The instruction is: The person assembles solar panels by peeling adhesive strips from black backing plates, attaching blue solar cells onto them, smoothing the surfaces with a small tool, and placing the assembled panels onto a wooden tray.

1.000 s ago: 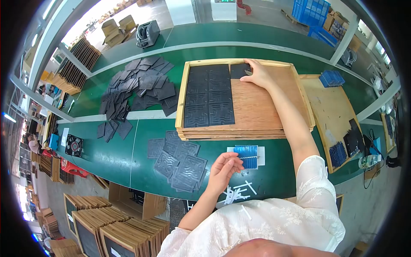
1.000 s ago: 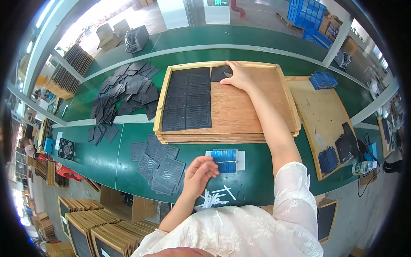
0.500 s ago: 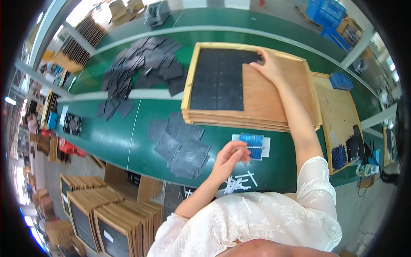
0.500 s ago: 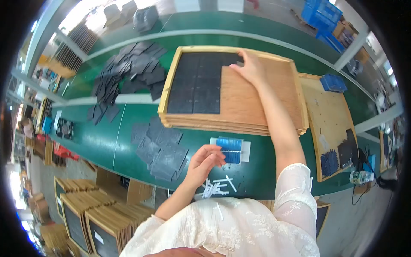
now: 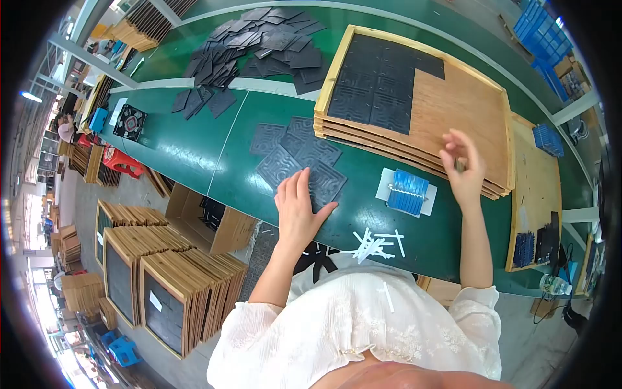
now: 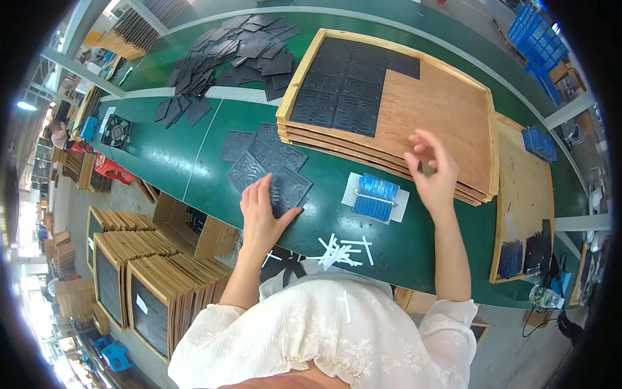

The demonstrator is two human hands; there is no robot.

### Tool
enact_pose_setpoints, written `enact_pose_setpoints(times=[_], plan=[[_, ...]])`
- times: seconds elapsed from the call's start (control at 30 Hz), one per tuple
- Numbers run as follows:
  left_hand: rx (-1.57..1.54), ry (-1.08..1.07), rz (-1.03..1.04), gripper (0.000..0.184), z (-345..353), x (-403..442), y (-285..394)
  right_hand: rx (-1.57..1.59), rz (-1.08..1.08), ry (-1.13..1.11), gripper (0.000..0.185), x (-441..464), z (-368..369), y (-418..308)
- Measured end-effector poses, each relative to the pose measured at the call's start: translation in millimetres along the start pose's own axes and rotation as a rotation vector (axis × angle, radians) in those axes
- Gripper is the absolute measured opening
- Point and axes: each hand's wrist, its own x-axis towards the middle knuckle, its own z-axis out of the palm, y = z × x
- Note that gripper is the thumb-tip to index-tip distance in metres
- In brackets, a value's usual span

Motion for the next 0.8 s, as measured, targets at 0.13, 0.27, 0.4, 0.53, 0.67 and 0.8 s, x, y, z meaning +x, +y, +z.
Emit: enact_pose_setpoints(times=[0.13,0.27,0.4,0.53,0.67,0.8], plan=[[0.010,-0.050,0.022,0.086,10,5,7,-0.018,-0.030,-0.013,0.051,-29,4,-16],[-0.031,-0.060,0.001,0.088,7,17,20,-0.003,-0.052,-0.088,0.053,-45,7,-34],[-0.610,-0.125,0.048,0.089,2,21,33,0.032,-0.131,-0.243,0.057,-52,8,-56],[-1.686,-0.747,-0.205,0.081,21,14,52,-0.038,-0.375,-0.225,0.039,-52,21,-65],[-1.831,-0.911,-0.475,0.073,28,6,70,-0.220,-0.507,-0.196,0.029,-47,27,-66],[-1.870,-0.965,-0.496,0.066,27,13,78,-0.250,-0.521,-0.131,0.033,-32,17,-58]])
